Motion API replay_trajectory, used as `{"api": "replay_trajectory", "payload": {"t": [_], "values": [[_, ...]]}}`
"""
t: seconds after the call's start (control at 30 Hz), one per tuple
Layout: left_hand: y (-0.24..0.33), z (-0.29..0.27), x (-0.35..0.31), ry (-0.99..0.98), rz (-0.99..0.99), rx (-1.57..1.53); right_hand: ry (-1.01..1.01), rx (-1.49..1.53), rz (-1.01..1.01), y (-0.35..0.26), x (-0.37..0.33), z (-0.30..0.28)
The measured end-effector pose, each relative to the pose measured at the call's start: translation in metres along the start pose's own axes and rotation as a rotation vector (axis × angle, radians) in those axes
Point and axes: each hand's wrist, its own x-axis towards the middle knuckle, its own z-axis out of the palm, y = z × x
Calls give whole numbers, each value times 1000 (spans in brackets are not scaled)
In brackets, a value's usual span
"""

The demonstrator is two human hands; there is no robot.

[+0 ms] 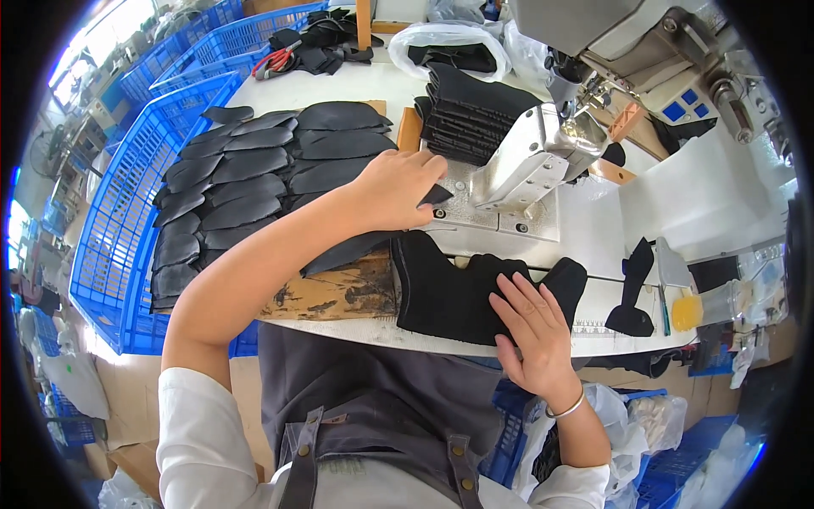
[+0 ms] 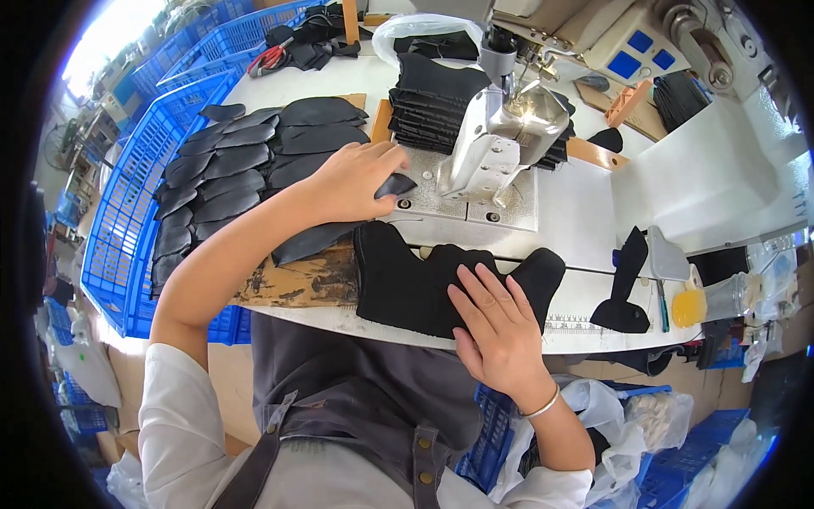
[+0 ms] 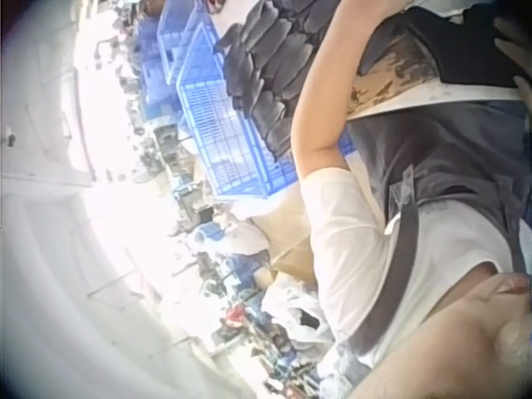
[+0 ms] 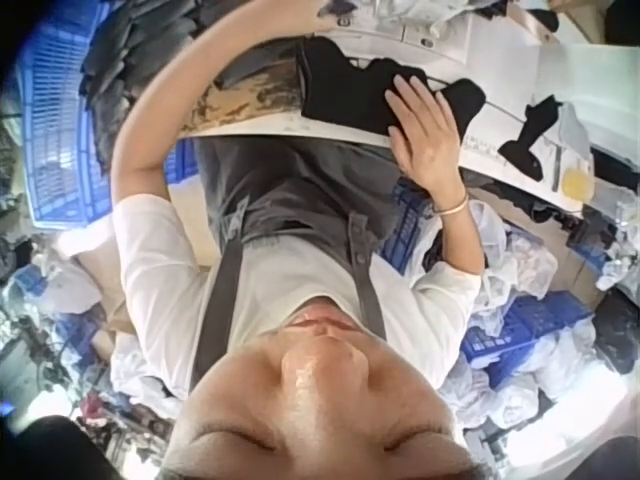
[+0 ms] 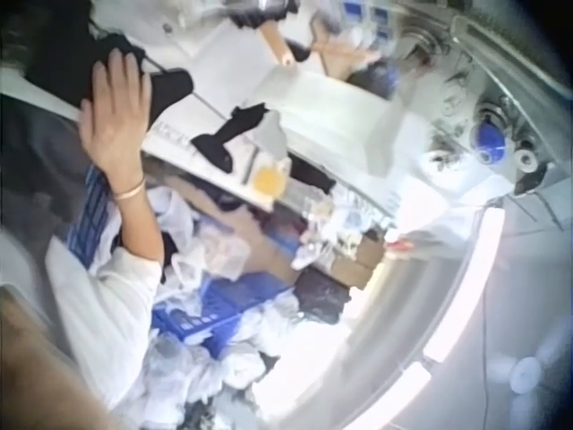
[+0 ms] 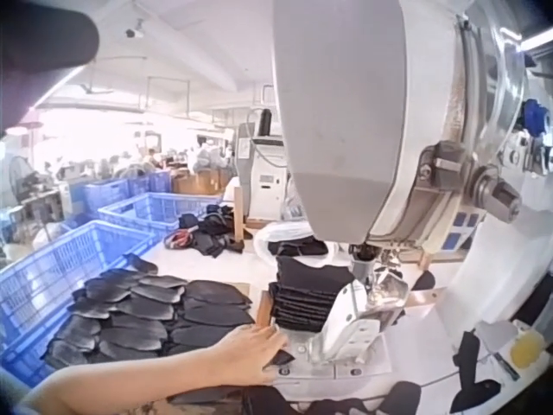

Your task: Aligning and preparing black fabric shoe upper components for assembly on an industrial machine.

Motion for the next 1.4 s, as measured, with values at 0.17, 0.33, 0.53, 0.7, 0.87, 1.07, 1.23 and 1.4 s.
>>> {"api": "replay_trajectory", "payload": {"t": [0.17,0.33,0.53,0.7,0.87,1.07,1.23,1.4], "values": [[0,-22,-1,-14,-270,-84,-7,37,24,-1,1,-1],[-14,-57,-37,380,-492,-545,30,263,80,0,0,-11],[46,-106,-80,407,-494,-1014,185,510,46,1,27,-27],[109,-90,-56,166,-330,-1484,-24,1272,131,-16,65,-20],[109,-61,-48,59,-444,-1308,-169,1178,591,0,40,-40],[105,-18,-32,-556,-347,-977,-470,840,669,23,30,-49],[109,7,-29,-333,-100,-651,-384,690,445,29,22,-36],[110,5,-25,-364,-175,-623,-399,580,455,24,24,-37]]}}
